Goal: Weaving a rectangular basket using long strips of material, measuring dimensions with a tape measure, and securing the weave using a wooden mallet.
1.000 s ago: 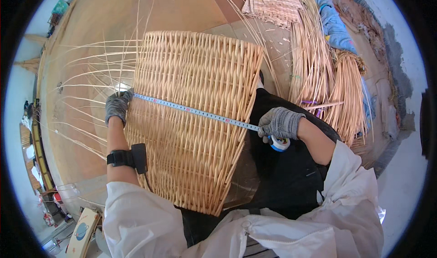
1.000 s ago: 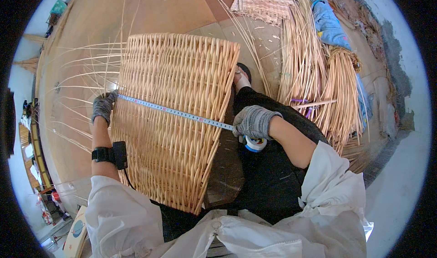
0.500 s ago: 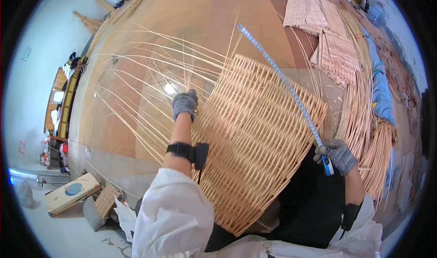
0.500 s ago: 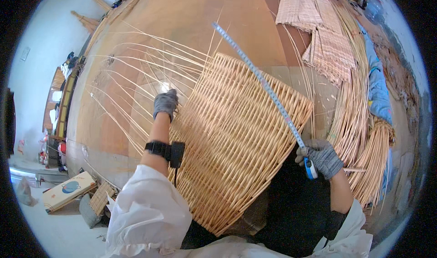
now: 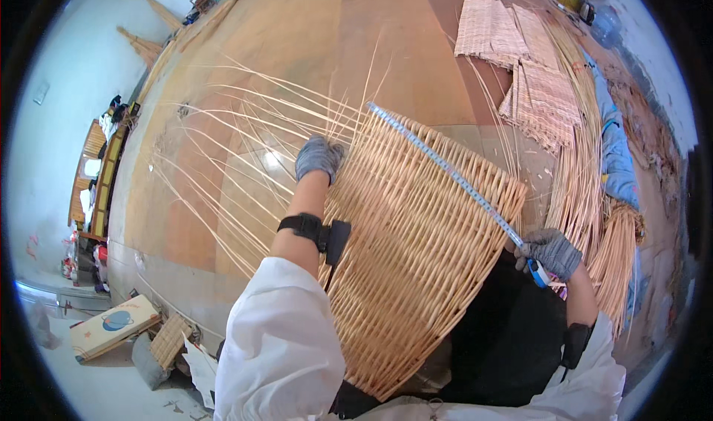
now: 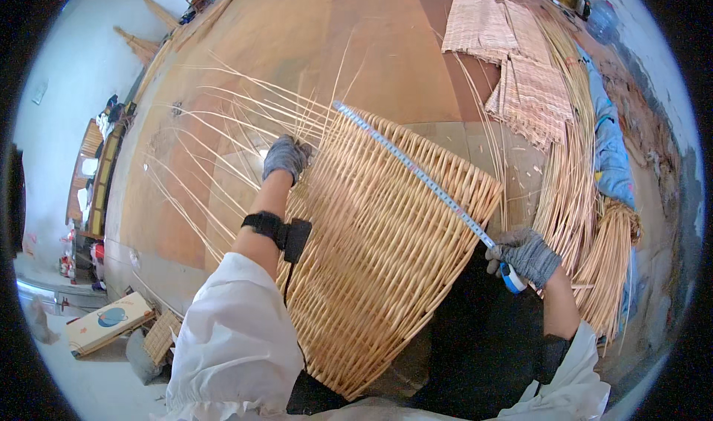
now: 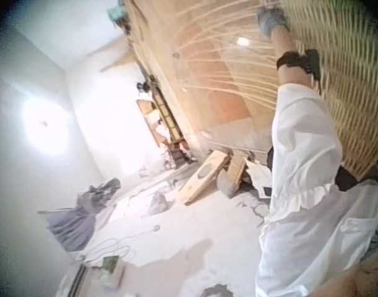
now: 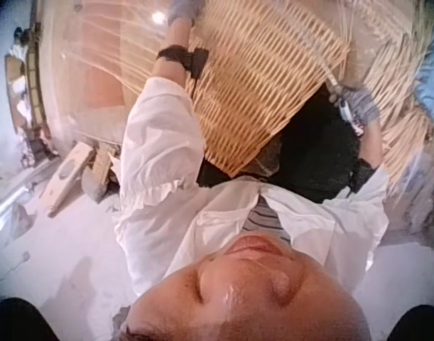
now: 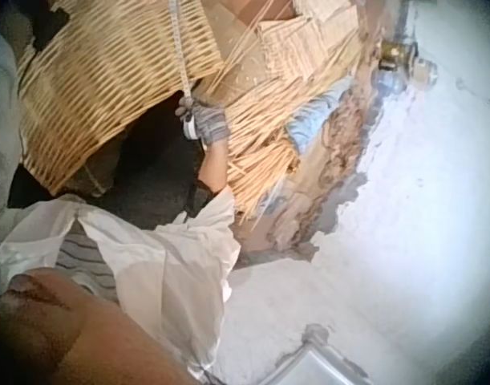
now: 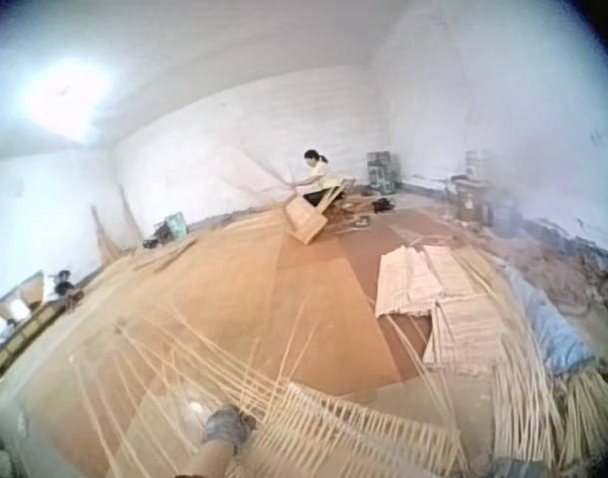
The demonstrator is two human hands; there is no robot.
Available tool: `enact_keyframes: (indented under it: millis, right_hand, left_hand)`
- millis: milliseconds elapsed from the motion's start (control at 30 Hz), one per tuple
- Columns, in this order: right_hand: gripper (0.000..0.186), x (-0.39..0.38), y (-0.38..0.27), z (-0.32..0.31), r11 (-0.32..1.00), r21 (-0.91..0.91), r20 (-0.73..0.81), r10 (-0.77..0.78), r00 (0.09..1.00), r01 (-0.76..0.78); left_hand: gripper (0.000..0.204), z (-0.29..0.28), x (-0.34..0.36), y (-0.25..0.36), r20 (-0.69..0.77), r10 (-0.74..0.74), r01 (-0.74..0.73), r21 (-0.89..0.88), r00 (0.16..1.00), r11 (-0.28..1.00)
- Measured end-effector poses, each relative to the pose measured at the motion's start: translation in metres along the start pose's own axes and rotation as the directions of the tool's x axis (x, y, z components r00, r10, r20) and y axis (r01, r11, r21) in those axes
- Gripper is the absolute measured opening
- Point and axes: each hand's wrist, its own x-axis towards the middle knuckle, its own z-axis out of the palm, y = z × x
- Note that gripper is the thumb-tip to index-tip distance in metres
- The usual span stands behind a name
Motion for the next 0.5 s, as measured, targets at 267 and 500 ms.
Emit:
enact_keyframes:
  millis: [267, 500]
  right_hand:
    - [0.021, 0.002, -0.001, -0.022, 0.989, 0.079, 0.059, -0.130, 0.990, 0.125]
    - [0.020, 0.001, -0.012, -0.039, 0.988, -0.011, -0.115, -0.156, 0.981, 0.156]
  left_hand:
    - [0.027, -0.006, -0.005, 0.004, -0.018, 0.083, -0.059, -0.845, 0.996, 0.531]
    - [0.046, 0.009, 0.074, 0.077, 0.179, 0.263, -0.270, 0.019, 0.948, 0.963]
